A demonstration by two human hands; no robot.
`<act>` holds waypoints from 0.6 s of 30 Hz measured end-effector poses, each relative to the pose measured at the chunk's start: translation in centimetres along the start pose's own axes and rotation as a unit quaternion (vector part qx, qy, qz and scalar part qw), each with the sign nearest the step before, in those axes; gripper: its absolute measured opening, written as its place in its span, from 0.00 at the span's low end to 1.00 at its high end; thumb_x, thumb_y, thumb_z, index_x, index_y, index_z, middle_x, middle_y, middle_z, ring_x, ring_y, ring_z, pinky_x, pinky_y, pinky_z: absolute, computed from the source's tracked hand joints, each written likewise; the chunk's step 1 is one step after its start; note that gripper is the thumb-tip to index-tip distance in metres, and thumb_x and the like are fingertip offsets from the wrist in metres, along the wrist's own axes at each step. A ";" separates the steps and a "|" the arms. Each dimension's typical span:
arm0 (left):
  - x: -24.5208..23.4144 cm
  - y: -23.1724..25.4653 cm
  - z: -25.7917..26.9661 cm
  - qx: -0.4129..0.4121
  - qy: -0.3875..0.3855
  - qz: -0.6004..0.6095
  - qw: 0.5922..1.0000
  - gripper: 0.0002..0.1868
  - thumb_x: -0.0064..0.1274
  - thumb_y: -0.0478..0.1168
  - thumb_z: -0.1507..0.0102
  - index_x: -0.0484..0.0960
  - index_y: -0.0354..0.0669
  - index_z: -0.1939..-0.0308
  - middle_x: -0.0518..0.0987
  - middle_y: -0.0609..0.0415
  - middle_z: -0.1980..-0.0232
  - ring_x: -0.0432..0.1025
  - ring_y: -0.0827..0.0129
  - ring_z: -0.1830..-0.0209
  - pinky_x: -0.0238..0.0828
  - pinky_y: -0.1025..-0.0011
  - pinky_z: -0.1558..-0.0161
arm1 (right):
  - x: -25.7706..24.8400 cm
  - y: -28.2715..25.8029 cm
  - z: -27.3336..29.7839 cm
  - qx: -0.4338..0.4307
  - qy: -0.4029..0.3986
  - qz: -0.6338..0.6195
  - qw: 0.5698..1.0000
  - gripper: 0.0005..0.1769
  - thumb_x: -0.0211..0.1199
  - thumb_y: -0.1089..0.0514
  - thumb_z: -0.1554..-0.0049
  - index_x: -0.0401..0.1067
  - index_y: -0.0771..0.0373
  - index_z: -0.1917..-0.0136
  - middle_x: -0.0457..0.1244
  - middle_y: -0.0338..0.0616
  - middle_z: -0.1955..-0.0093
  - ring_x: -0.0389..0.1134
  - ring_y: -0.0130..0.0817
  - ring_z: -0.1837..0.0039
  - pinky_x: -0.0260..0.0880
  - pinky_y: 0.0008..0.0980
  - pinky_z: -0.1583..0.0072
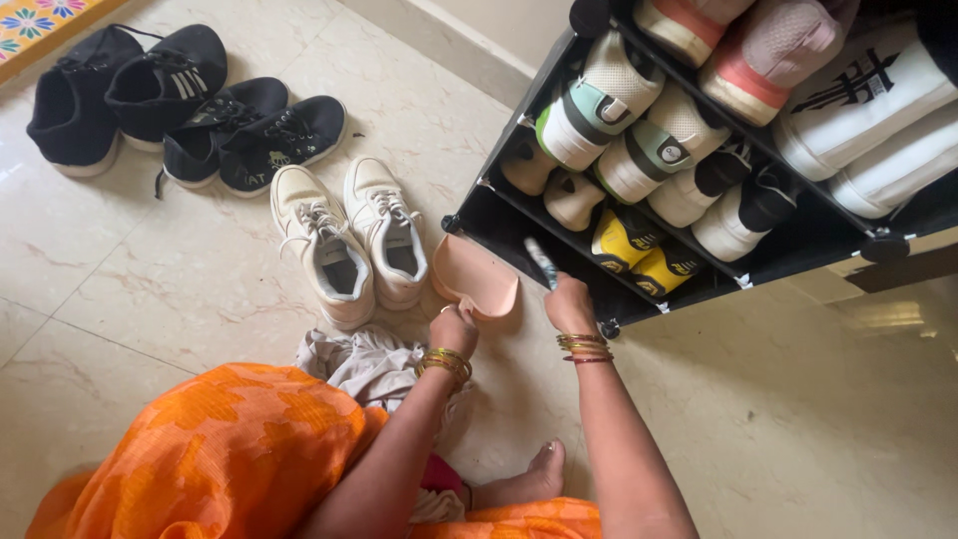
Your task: The person cleans white shoes using a brush and a cloth while sitting on the floor near a shoe rack.
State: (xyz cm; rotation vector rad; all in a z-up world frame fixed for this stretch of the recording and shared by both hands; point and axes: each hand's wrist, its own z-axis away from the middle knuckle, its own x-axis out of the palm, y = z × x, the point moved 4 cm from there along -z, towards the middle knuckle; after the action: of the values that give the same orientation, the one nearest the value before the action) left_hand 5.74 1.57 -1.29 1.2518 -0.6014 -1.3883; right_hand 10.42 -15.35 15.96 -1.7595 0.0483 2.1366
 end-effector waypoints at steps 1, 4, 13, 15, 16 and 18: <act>0.0 -0.1 -0.3 0.000 -0.011 -0.021 1.000 0.18 0.47 0.47 0.33 0.83 0.36 0.53 0.82 0.33 0.53 0.75 0.40 0.49 0.72 0.53 0.45 | -0.4 -0.6 0.7 0.002 -0.001 0.000 1.000 0.19 0.53 0.64 0.41 0.73 0.62 0.38 0.67 0.63 0.42 0.67 0.60 0.39 0.69 0.49 0.38; 0.0 -0.4 -0.4 0.012 -0.027 -0.046 0.999 0.18 0.47 0.47 0.33 0.83 0.36 0.54 0.82 0.33 0.53 0.76 0.40 0.48 0.72 0.53 0.45 | -1.8 -1.9 3.7 -0.039 -0.093 -0.035 0.994 0.21 0.54 0.65 0.44 0.74 0.61 0.38 0.70 0.61 0.51 0.74 0.52 0.48 0.72 0.45 0.44; -1.6 0.0 -0.5 -0.003 -0.053 -0.056 0.997 0.19 0.47 0.50 0.32 0.84 0.38 0.51 0.81 0.34 0.50 0.75 0.41 0.46 0.71 0.53 0.44 | -4.9 4.8 3.3 -0.024 0.059 -0.062 0.996 0.21 0.59 0.63 0.44 0.73 0.64 0.37 0.70 0.63 0.53 0.74 0.53 0.53 0.73 0.44 0.50; -1.9 -0.1 -0.6 -0.013 -0.064 -0.061 0.996 0.21 0.46 0.51 0.31 0.84 0.38 0.52 0.81 0.35 0.49 0.74 0.41 0.46 0.71 0.53 0.44 | -3.1 7.0 0.8 0.064 0.068 0.030 0.995 0.13 0.60 0.60 0.40 0.78 0.69 0.46 0.70 0.65 0.49 0.74 0.53 0.49 0.75 0.43 0.48; -1.8 -0.1 -0.6 -0.017 -0.064 -0.058 0.996 0.20 0.46 0.51 0.31 0.84 0.39 0.51 0.81 0.35 0.49 0.75 0.41 0.46 0.71 0.53 0.44 | -1.9 7.4 0.2 0.082 0.044 0.012 0.996 0.13 0.60 0.59 0.41 0.78 0.68 0.47 0.70 0.64 0.49 0.74 0.53 0.47 0.74 0.44 0.47; -1.7 -0.2 -0.8 -0.019 -0.066 -0.055 0.996 0.20 0.45 0.51 0.31 0.84 0.40 0.51 0.81 0.36 0.49 0.75 0.42 0.46 0.72 0.53 0.44 | 0.7 5.9 0.0 0.049 0.013 0.017 0.999 0.13 0.60 0.57 0.40 0.80 0.65 0.48 0.70 0.62 0.50 0.73 0.54 0.46 0.73 0.46 0.46</act>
State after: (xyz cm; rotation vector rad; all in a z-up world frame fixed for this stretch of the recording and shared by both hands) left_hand 6.07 3.38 -1.19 1.1835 -0.6008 -1.5767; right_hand 8.51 -20.61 14.11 -1.7428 0.1862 2.0970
